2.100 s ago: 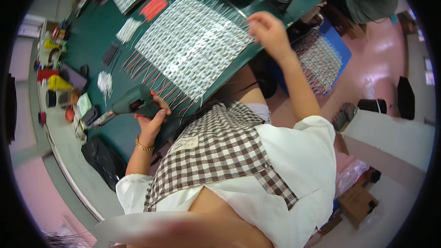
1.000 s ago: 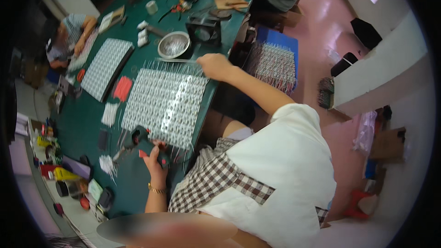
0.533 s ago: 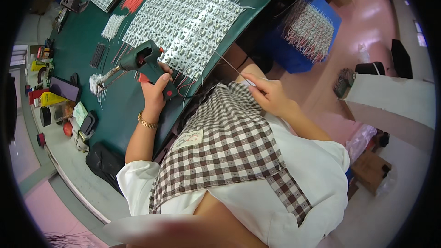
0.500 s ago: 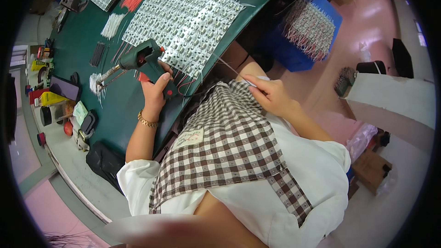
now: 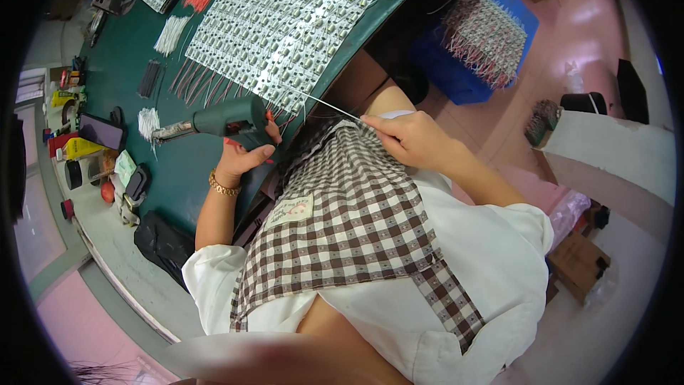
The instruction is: The person solders wires onto a grid of LED boards on a factory assembly table using a soldering iron and solder wire.
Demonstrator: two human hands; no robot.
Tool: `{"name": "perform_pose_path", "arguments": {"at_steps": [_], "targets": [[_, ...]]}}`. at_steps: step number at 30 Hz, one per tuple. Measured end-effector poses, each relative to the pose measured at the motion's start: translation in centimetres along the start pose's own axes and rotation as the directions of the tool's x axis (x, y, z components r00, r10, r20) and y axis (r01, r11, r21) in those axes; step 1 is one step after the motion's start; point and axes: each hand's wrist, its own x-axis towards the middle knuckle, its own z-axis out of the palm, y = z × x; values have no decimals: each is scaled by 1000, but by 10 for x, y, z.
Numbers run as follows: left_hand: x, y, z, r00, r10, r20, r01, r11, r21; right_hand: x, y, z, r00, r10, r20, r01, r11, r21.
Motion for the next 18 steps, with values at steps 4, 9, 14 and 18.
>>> {"name": "perform_pose_path", "arguments": {"at_steps": [4, 9, 14, 18], "targets": [[-1, 6, 10, 994, -103, 27, 102, 993, 55, 3, -8, 0, 999, 40, -9, -40, 999, -16], [-2, 4, 9, 995, -63, 76, 51, 988, 149, -5, -11, 4, 998, 44, -51, -47, 997, -59], [-3, 1, 7, 996, -86, 36, 82, 991, 110, -3, -9, 10, 993, 22, -118, -27, 999, -43], [-3, -1, 6, 994, -107, 26, 102, 984, 148, 12, -4, 21, 997, 6, -81, -11, 998, -61]]}}
